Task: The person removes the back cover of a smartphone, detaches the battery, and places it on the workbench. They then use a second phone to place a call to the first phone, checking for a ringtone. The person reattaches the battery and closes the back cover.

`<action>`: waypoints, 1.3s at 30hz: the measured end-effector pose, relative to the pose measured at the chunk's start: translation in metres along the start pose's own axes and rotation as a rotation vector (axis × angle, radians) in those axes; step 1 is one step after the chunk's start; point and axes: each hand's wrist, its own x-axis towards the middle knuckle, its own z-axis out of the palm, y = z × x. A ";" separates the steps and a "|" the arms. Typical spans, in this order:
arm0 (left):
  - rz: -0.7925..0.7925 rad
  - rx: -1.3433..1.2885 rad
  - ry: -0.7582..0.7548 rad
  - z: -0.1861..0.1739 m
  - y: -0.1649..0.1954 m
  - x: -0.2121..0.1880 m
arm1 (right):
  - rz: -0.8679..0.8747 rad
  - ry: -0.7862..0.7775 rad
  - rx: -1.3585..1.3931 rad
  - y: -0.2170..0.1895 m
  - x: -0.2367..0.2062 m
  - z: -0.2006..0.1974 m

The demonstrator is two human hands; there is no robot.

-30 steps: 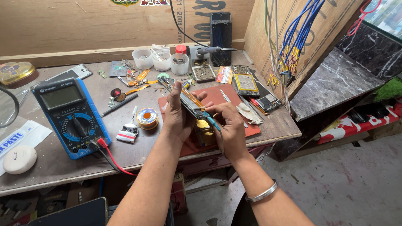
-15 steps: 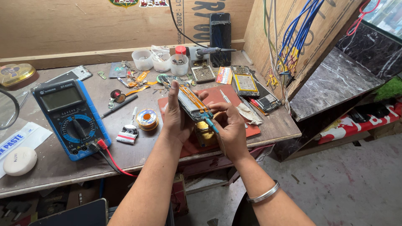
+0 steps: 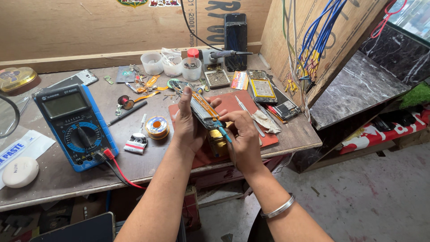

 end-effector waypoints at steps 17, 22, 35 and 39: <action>0.005 0.138 -0.231 0.013 -0.001 -0.010 | -0.006 0.024 0.025 0.005 -0.001 -0.003; 0.028 0.102 -0.205 0.017 -0.002 -0.011 | -0.014 0.025 0.028 0.005 0.000 -0.004; 0.043 0.015 -0.262 0.015 0.004 -0.011 | 0.038 0.039 0.081 0.009 -0.002 -0.007; -0.030 0.032 -0.357 0.015 0.004 -0.013 | 0.182 0.093 0.327 0.022 -0.005 -0.007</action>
